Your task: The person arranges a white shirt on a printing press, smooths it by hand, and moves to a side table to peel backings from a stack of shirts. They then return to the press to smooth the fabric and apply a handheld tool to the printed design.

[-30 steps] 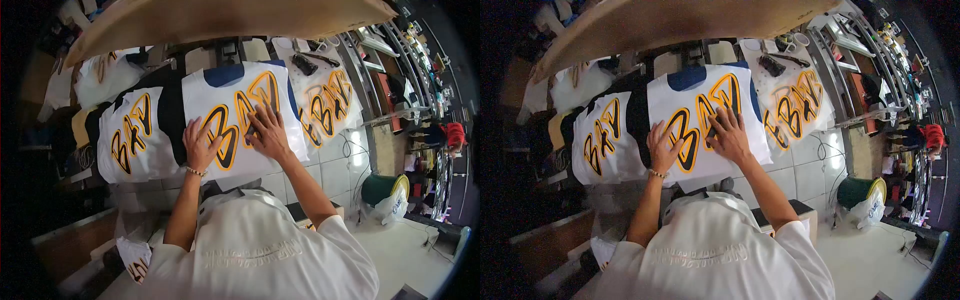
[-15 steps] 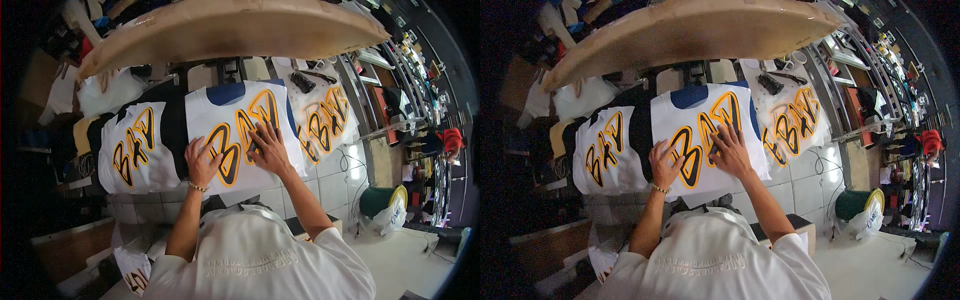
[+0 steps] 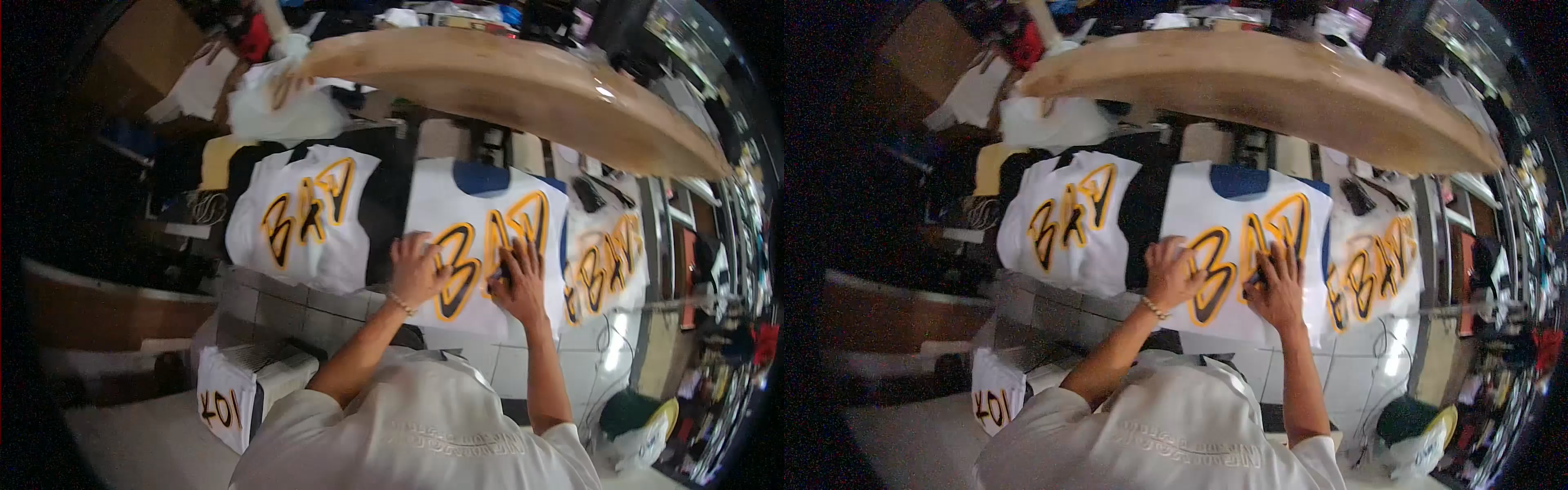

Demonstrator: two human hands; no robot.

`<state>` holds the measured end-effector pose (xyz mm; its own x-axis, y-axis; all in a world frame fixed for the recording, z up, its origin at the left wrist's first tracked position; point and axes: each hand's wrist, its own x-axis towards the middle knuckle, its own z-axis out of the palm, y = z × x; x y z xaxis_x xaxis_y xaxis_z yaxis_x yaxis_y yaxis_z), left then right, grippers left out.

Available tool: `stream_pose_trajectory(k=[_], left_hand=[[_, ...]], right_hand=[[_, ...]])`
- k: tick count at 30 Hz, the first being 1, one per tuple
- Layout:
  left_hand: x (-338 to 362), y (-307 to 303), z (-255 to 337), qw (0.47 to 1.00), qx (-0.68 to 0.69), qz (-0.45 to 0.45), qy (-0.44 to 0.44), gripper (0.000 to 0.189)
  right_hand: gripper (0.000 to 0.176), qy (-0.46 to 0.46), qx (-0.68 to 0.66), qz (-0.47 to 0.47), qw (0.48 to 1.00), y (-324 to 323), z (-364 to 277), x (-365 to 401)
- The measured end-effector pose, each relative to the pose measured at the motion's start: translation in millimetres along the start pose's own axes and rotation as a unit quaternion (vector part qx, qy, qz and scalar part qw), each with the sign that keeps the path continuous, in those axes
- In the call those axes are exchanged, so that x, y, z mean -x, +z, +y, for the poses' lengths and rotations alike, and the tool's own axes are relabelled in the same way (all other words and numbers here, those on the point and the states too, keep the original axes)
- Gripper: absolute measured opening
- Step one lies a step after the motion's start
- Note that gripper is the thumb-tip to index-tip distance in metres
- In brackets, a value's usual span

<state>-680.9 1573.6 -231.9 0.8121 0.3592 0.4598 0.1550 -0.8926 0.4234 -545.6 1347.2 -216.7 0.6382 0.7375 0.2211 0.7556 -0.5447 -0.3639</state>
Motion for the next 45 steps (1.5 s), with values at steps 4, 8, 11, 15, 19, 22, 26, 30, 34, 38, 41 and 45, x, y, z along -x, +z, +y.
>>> stream_pose_trajectory(k=[4, 8, 11, 15, 19, 22, 26, 30, 34, 38, 41, 45], left_hand=[[-10.2, -1.2, -1.2, 1.0, -0.013, 0.0, -0.004, 0.039], [-26.1, -3.5, -30.7, 1.0, -0.015, 0.022, -0.004, 0.035], [-46.1, -12.8, -80.7, 0.998, -0.036, 0.052, -0.012, 0.03], [-76.6, -13.7, -193.7, 0.976, -0.201, 0.011, -0.076, 0.024], [-125.9, -19.0, -288.4, 0.975, -0.174, -0.092, -0.104, 0.022], [-169.2, -10.1, -352.1, 0.971, 0.062, -0.187, -0.136, 0.022], [-191.2, -32.1, -340.3, 0.777, 0.385, -0.193, -0.459, 0.04], [-182.8, -19.6, -359.3, 0.847, 0.401, -0.208, -0.281, 0.054], [-191.2, 11.7, -395.0, 0.837, 0.435, -0.229, -0.238, 0.059], [-203.4, -3.2, -379.1, 0.659, 0.492, -0.269, -0.502, 0.061], [-202.8, 9.7, -400.3, 0.63, 0.481, -0.286, -0.539, 0.055], [-198.7, 7.5, -289.4, 0.868, 0.372, -0.182, -0.273, 0.048]], right_hand=[[0.071, 0.024, 0.009, -0.034, 0.999, -5.5, -6.8, -5.2], [0.071, 0.044, 0.03, -0.046, 0.998, -12.2, -18.8, -17.4], [0.074, 0.061, 0.033, -0.063, 0.996, -15.4, -25.8, -24.1], [0.077, 0.075, 0.025, -0.072, 0.994, -13.2, -23.4, -27.7], [0.079, 0.112, 0.026, -0.105, 0.988, -11.8, -26.8, -31.4], [0.081, 0.125, 0.03, -0.117, 0.985, -11.8, -30.8, -33.5], [0.083, 0.149, 0.035, -0.124, 0.981, -7.4, -33.8, -35.1], [0.083, 0.163, 0.026, -0.109, 0.98, -7.9, -37.5, -35.9], [0.088, 0.142, 0.048, -0.088, 0.985, -6.0, -39.8, -32.7], [0.091, 0.142, 0.042, -0.081, 0.986, -6.2, -39.8, -31.3], [0.089, 0.14, 0.032, -0.066, 0.988, 0.8, -30.8, -26.0], [0.087, 0.16, 0.051, -0.09, 0.982, -4.0, -32.5, -26.1]])
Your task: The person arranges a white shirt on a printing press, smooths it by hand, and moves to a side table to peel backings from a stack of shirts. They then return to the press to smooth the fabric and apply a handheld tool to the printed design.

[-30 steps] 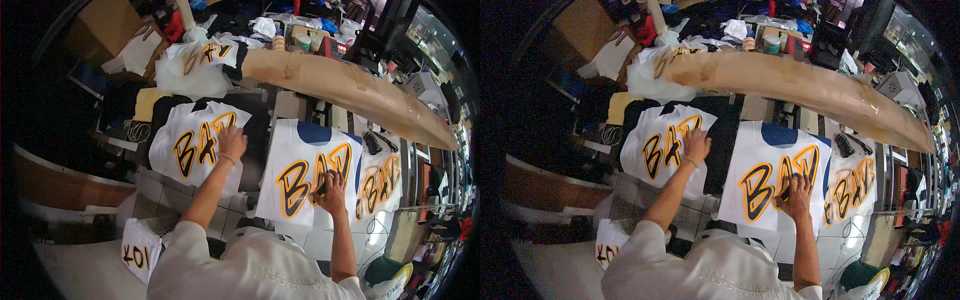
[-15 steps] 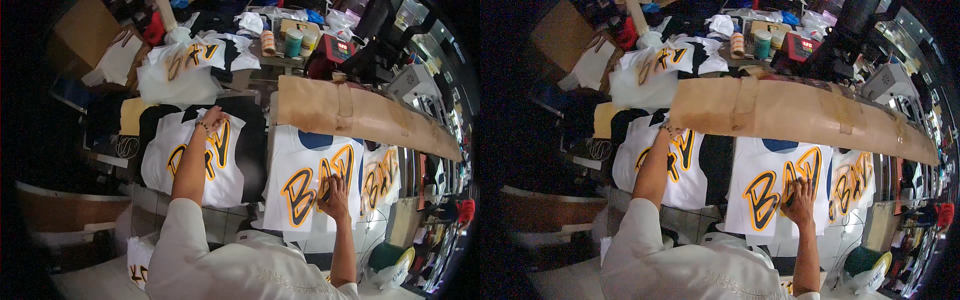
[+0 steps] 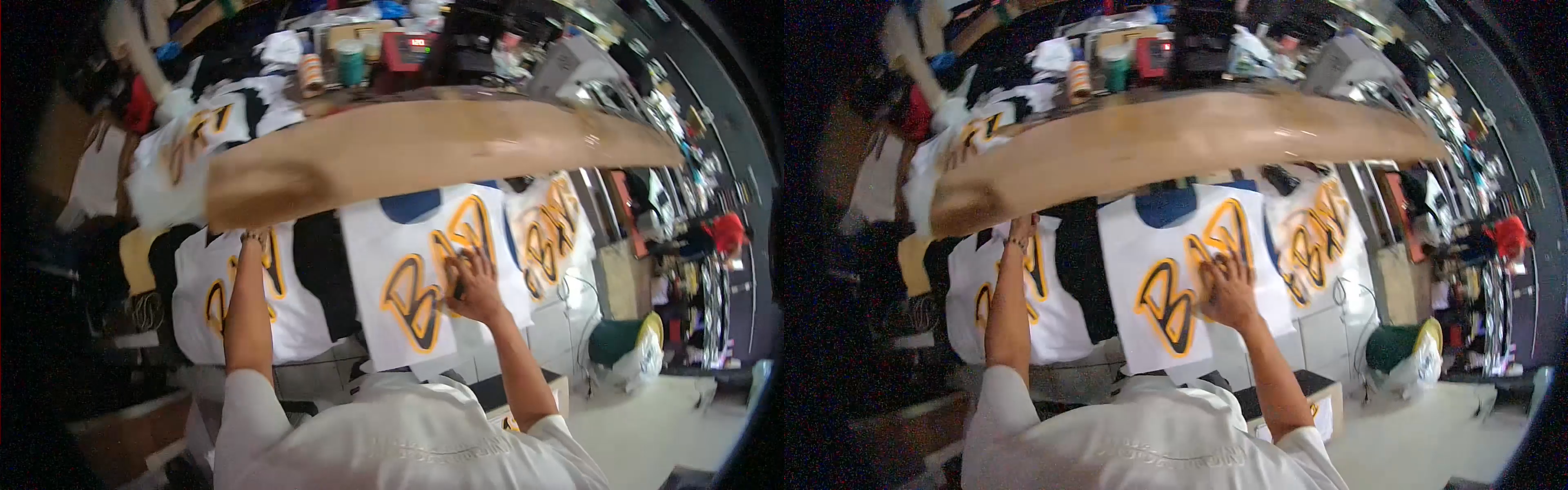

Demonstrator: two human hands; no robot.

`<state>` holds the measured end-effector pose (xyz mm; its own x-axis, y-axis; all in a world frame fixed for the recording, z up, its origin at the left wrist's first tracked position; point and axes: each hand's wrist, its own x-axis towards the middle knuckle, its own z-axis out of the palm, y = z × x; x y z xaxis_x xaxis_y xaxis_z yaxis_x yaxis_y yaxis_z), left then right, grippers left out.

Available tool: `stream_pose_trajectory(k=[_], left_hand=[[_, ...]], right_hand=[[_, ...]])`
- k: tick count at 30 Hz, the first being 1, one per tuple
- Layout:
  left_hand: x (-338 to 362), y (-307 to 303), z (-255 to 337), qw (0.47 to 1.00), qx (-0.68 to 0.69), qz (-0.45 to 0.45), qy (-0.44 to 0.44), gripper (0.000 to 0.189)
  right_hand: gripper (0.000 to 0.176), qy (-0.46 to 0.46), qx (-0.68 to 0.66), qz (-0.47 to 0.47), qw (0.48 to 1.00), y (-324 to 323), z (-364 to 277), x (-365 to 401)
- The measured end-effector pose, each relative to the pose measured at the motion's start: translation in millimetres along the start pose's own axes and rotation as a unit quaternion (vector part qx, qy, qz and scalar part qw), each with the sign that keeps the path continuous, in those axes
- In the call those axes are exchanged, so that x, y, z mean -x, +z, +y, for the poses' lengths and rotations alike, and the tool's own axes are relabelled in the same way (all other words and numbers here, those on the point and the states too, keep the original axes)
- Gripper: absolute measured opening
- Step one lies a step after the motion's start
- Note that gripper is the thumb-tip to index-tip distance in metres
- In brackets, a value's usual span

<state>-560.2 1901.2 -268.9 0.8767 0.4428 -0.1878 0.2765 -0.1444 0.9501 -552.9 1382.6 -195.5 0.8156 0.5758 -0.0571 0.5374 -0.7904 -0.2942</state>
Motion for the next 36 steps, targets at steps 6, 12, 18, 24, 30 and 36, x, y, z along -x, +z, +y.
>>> stream_pose_trajectory(k=[6, 12, 18, 24, 30, 36], left_hand=[[60.7, 214.7, 122.2, 0.883, 0.307, -0.325, -0.146, 0.058], [27.9, 345.0, 147.1, 0.846, 0.332, -0.349, -0.23, 0.064], [4.3, 359.6, 146.7, 0.842, 0.34, -0.331, -0.256, 0.074], [10.0, 358.0, 154.2, 0.842, 0.348, -0.33, -0.247, 0.083], [12.2, 367.3, 144.8, 0.915, 0.219, -0.255, -0.225, 0.064], [-18.0, 390.1, 84.8, 0.977, -0.052, -0.189, 0.078, 0.031]], right_hand=[[0.091, -0.003, -0.018, 0.017, 1.0, 6.8, 9.1, 3.0], [0.09, -0.027, -0.027, 0.056, 0.998, 14.1, 17.7, 9.9], [0.084, -0.023, -0.062, 0.057, 0.996, 9.7, 21.6, 10.9], [0.085, -0.027, -0.086, 0.053, 0.995, 9.4, 25.1, 10.6], [0.086, -0.049, -0.131, 0.099, 0.985, 16.5, 28.9, 10.2], [0.057, -0.046, -0.195, 0.235, 0.951, 66.7, 28.6, 12.0]])
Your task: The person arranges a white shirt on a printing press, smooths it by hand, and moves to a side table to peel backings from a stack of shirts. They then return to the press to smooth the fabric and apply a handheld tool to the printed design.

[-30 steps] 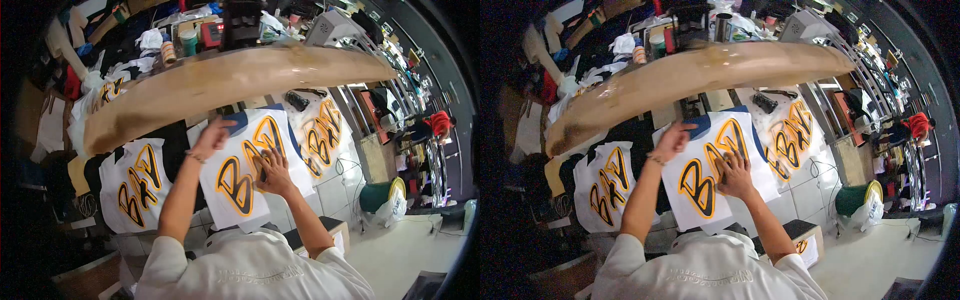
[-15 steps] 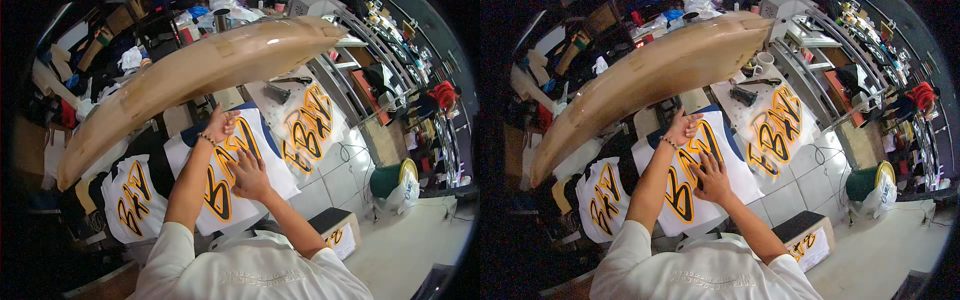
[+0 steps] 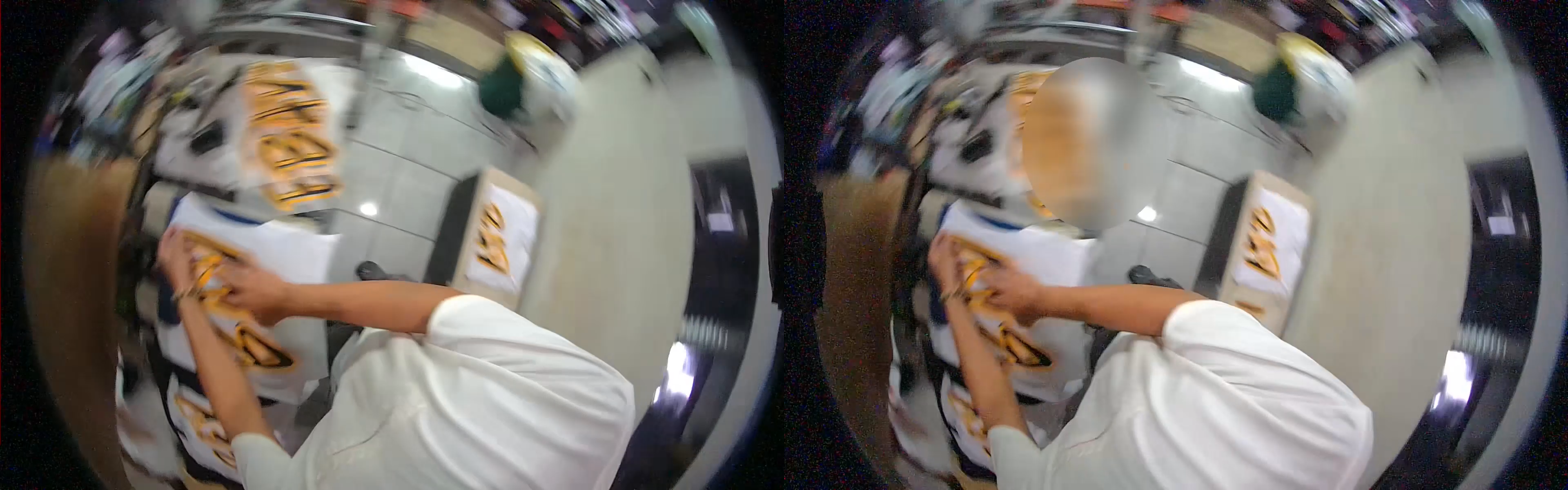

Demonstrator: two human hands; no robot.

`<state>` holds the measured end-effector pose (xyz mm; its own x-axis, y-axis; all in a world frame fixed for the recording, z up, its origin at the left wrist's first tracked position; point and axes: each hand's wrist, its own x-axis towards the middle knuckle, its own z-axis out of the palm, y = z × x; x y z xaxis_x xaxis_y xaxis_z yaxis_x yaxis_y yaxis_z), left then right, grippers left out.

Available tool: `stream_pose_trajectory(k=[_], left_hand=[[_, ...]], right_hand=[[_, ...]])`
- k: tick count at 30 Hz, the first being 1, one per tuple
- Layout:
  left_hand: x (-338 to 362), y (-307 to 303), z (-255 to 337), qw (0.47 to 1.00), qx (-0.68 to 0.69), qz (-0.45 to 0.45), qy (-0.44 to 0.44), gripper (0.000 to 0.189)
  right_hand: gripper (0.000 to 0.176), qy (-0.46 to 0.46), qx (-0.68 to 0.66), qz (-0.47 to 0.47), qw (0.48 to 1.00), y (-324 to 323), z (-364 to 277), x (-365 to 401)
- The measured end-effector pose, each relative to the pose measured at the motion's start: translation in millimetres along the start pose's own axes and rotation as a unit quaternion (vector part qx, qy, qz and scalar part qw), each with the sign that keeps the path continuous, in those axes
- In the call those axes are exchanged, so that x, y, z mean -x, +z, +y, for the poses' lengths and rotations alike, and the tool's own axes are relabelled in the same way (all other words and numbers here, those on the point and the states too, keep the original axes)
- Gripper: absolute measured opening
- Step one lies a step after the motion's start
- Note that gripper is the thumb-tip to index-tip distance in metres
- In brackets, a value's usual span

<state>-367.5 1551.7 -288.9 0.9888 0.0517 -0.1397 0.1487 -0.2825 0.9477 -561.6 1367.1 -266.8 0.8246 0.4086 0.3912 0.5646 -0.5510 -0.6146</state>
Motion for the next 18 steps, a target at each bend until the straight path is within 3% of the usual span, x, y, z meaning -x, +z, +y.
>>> stream_pose_trajectory(k=[1, 2, 3, 4, 5, 6, 7, 8, 9, 10, 11, 12, 14, 15, 16, 18], left_hand=[[12.2, 10.6, 21.3, 1.0, -0.01, 0.015, 0.011, 0.038], [12.2, 12.0, 15.4, 0.994, -0.087, -0.006, 0.06, 0.044], [-3.6, 6.0, 2.7, 0.987, -0.15, -0.043, 0.026, 0.049], [7.6, 13.4, 12.8, 0.954, -0.266, 0.005, 0.142, 0.052], [-25.9, 0.1, -16.9, 0.93, -0.337, -0.005, 0.145, 0.055], [-6.0, 10.6, 8.2, 0.917, -0.36, -0.001, 0.169, 0.054], [-7.9, 11.2, 10.0, 0.955, -0.268, -0.025, 0.122, 0.054], [-18.9, 4.4, -0.1, 0.97, -0.197, -0.021, 0.143, 0.055], [14.2, 15.7, 41.5, 0.964, -0.25, -0.054, 0.078, 0.057], [15.8, 17.2, 43.1, 0.965, -0.245, -0.061, 0.075, 0.054], [41.6, 27.7, 65.0, 0.922, -0.335, -0.035, 0.189, 0.048], [23.9, 19.1, 61.4, 0.882, -0.404, -0.049, 0.236, 0.043], [70.2, 56.2, 105.6, 0.903, -0.344, -0.105, 0.236, 0.039], [97.4, 82.0, 118.2, 0.913, -0.279, -0.135, 0.266, 0.036], [116.9, 106.3, 124.9, 0.918, -0.253, -0.19, 0.239, 0.032], [172.2, 164.2, 139.9, 0.922, -0.198, -0.327, 0.058, 0.035]], right_hand=[[0.057, -0.009, 0.042, -0.032, 0.999, -27.1, -13.0, -1.0], [0.052, -0.022, 0.039, 0.036, 0.998, -41.8, -19.6, 11.7], [0.044, 0.004, -0.009, 0.076, 0.997, -58.2, -22.6, 28.9], [0.036, 0.024, -0.056, 0.118, 0.991, -73.0, -27.0, 52.1], [0.029, 0.075, -0.041, 0.149, 0.985, -84.5, -26.3, 82.4], [0.022, 0.126, -0.029, 0.18, 0.975, -93.0, -24.6, 118.9], [0.019, 0.185, 0.005, 0.242, 0.953, -95.3, -18.9, 159.1], [0.016, 0.238, 0.039, 0.301, 0.923, -99.3, -14.6, 199.4], [0.014, 0.327, 0.042, 0.363, 0.871, -104.9, -19.4, 242.4], [0.016, 0.43, 0.027, 0.371, 0.823, -96.2, -14.8, 296.3], [0.018, 0.515, 0.053, 0.39, 0.762, -82.1, -14.4, 349.8], [0.024, 0.585, 0.046, 0.394, 0.708, -72.7, -17.7, 402.7], [0.025, 0.68, 0.018, 0.435, 0.59, -41.9, -31.6, 495.0], [0.025, 0.71, 0.034, 0.427, 0.558, -26.5, -38.4, 532.4], [0.026, 0.739, 0.048, 0.417, 0.526, -9.9, -42.4, 567.5], [0.029, 0.788, -0.008, 0.401, 0.467, 21.1, -49.6, 616.5]])
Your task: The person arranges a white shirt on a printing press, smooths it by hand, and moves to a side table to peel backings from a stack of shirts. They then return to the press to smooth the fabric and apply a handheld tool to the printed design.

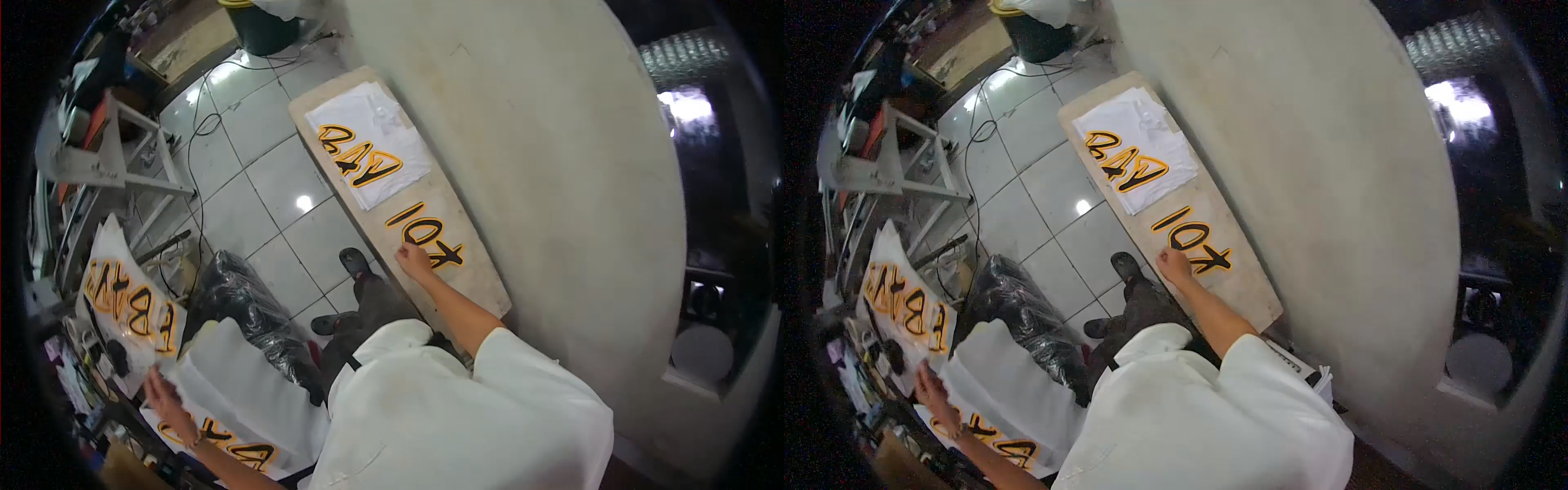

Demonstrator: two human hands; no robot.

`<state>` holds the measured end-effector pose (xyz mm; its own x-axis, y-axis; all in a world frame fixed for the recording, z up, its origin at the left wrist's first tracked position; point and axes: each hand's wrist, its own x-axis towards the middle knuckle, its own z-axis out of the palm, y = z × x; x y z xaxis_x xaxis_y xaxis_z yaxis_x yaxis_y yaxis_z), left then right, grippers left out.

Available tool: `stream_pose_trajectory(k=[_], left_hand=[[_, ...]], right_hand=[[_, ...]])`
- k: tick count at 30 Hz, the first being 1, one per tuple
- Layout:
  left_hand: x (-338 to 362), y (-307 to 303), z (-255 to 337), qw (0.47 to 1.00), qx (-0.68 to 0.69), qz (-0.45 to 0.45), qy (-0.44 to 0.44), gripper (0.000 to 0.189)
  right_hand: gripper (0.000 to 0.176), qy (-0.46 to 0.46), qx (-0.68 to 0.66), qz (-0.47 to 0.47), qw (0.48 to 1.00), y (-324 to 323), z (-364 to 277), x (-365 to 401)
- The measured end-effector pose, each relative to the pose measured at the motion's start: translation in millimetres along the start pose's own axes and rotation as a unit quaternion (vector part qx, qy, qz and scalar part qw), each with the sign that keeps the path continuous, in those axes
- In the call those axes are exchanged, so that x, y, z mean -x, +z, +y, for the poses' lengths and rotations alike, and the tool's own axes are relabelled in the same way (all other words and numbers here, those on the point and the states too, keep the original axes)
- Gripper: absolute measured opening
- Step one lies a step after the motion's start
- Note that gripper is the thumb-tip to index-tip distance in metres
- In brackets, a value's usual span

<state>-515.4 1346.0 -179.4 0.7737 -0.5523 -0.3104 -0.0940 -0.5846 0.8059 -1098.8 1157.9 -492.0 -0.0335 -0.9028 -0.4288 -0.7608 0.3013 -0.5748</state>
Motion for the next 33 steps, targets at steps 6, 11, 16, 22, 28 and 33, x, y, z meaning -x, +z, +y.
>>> stream_pose_trajectory(k=[6, 11, 16, 22, 28, 33], left_hand=[[-35.7, 357.7, -30.8, 0.904, 0.06, -0.377, -0.194, 0.054], [-49.8, 621.8, -60.5, 0.752, -0.137, -0.612, -0.204, 0.068], [-61.1, 811.4, -34.0, 0.702, -0.171, -0.687, -0.079, 0.042], [-46.6, 905.5, 15.4, 0.636, -0.297, -0.712, 0.019, 0.038], [-58.8, 937.6, 10.8, 0.575, -0.379, -0.725, 0.014, 0.042], [-87.4, 971.7, -39.1, 0.483, -0.338, -0.745, 0.314, 0.031]], right_hand=[[0.08, 0.019, 0.0, -0.382, 0.924, 45.7, 77.7, 39.6], [0.094, 0.108, 0.192, -0.49, 0.843, 17.6, 30.2, 59.8], [0.1, 0.136, 0.14, -0.442, 0.876, 28.5, 45.2, 69.1], [0.097, 0.151, 0.111, -0.364, 0.912, 38.1, 56.5, 77.2], [0.096, 0.156, 0.088, -0.347, 0.921, 37.7, 58.9, 76.4], [0.097, 0.177, 0.1, -0.358, 0.911, 39.6, 55.5, 72.4]])
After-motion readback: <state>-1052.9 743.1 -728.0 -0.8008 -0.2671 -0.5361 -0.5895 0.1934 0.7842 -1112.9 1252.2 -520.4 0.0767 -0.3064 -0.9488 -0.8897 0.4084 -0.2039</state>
